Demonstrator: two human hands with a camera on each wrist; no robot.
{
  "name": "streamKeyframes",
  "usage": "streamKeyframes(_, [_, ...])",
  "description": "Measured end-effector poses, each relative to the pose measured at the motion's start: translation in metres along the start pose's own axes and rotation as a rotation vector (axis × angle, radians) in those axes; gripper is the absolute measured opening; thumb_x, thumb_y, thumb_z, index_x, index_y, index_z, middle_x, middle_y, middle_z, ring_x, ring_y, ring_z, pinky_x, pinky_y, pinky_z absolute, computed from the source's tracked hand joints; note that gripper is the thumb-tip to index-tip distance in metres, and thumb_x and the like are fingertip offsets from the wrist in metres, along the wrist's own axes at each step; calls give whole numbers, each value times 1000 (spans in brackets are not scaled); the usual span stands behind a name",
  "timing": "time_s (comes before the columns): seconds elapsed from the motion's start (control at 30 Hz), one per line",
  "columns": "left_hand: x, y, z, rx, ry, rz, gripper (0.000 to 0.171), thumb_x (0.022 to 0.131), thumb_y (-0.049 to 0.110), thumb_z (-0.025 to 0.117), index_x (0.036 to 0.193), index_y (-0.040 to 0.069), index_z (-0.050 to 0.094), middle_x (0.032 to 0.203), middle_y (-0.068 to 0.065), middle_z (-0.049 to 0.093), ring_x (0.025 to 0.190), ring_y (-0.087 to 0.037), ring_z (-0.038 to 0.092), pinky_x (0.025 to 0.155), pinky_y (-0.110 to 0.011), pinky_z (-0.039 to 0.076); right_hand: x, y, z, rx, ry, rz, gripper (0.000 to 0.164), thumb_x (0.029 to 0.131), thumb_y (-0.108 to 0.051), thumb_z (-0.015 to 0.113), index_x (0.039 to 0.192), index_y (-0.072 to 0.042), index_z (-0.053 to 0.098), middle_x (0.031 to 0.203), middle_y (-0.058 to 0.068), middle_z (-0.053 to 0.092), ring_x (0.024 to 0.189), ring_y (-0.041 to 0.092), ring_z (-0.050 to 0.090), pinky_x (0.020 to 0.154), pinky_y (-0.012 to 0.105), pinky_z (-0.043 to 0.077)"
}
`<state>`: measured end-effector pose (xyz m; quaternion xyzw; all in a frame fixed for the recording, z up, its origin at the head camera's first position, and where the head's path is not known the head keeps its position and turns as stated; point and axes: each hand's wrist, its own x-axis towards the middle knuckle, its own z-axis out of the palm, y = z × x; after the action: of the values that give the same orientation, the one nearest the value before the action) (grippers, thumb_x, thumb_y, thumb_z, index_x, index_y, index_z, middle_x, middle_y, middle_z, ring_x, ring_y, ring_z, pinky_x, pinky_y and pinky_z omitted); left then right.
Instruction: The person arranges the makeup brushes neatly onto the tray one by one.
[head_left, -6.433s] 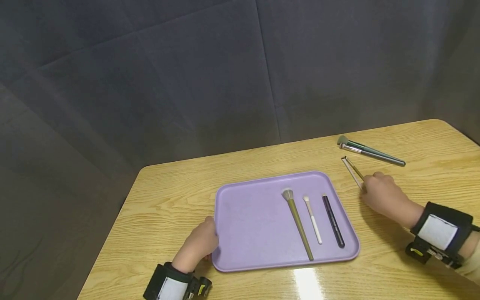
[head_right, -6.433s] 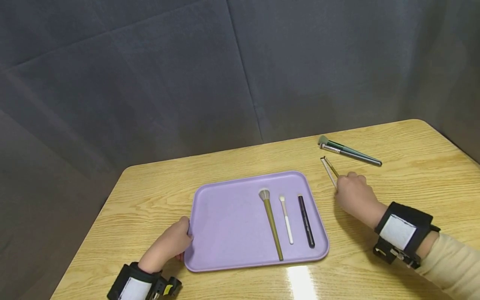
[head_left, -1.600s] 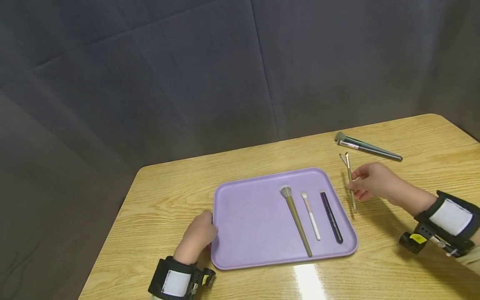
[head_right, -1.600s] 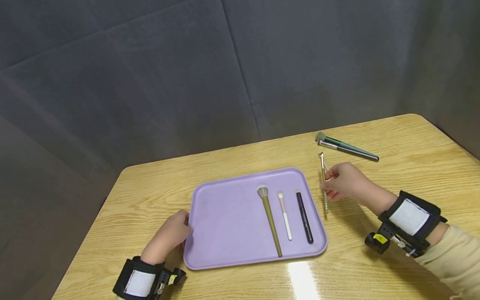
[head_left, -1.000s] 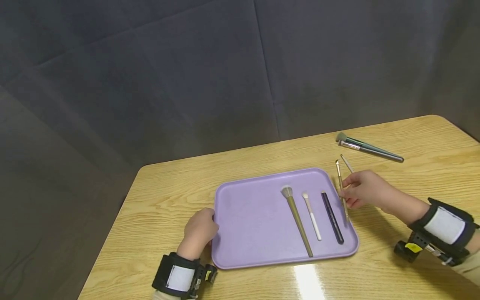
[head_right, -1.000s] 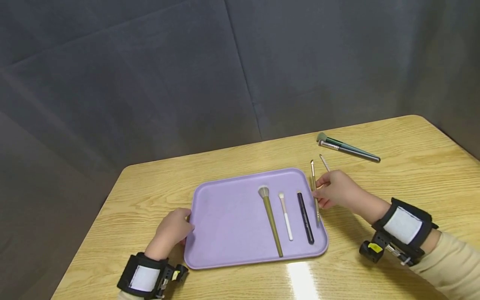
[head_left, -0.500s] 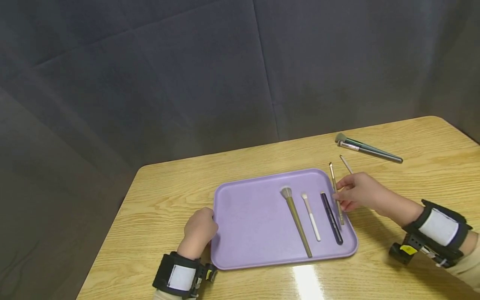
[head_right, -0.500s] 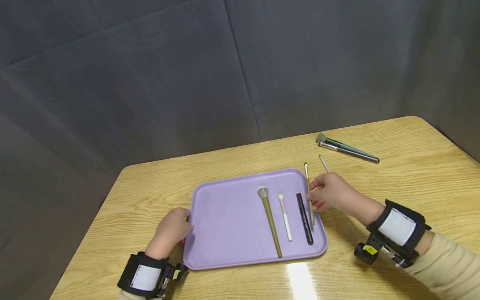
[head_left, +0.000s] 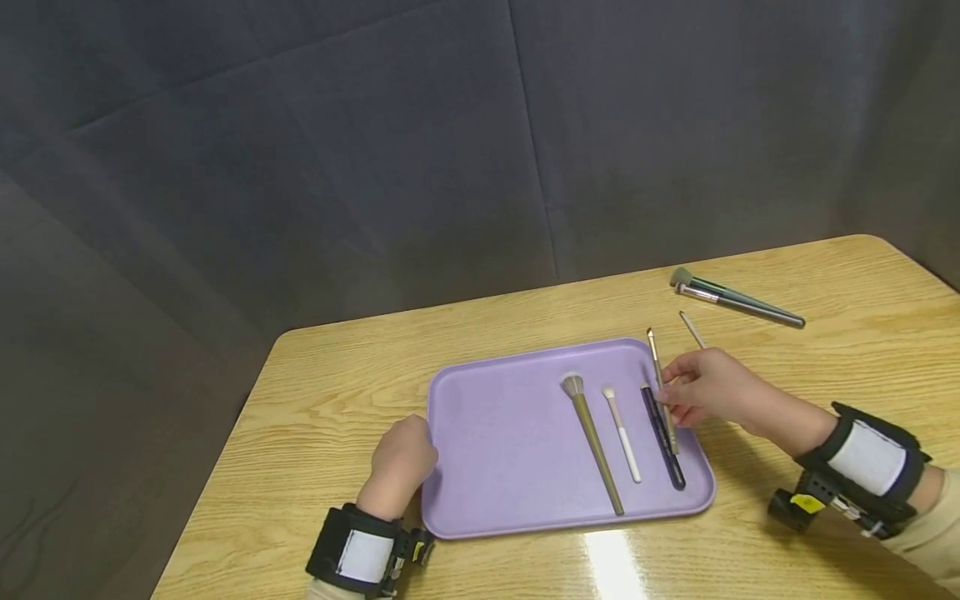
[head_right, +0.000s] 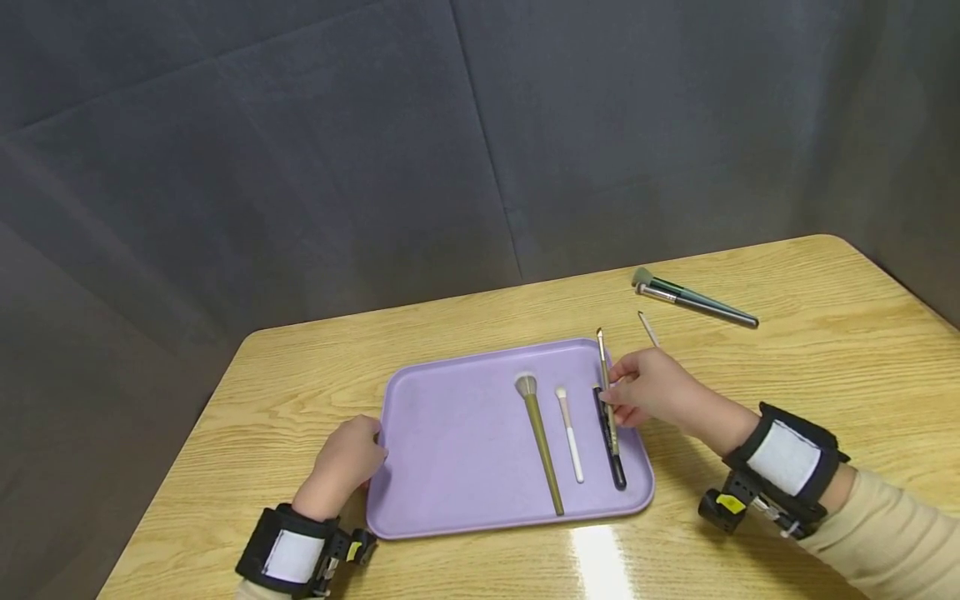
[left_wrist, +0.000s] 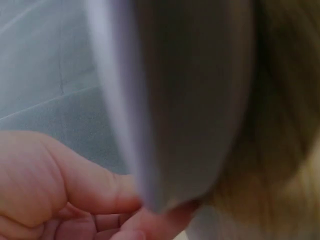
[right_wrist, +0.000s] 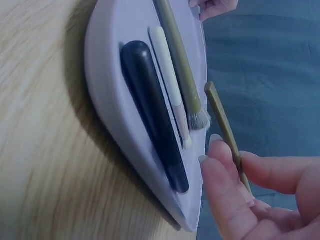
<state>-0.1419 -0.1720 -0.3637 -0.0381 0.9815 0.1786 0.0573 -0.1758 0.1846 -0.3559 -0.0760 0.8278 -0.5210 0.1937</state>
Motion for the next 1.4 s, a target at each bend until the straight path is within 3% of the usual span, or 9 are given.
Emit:
streamKeyframes(0.73, [1,-1,1,18,-4,12,8,75,-4,49,77,-5,57,59,-8,49,50,-19,47,42,-29,38,4,-5,19,55,-29,-12,28,84,-2,58,102,15,45,70,7,57,63,22,59,61,36,52])
streamKeyframes(1.4, [3,-1,2,54,-19,-12,8,77,-2,50,79,-4,58,62,-8,50,52,-20,49,44,-31,40,9,-11,37,17,-47,-10,30,83,-3,60,104,14,48,70,8,58,63,21,59,60,34,52])
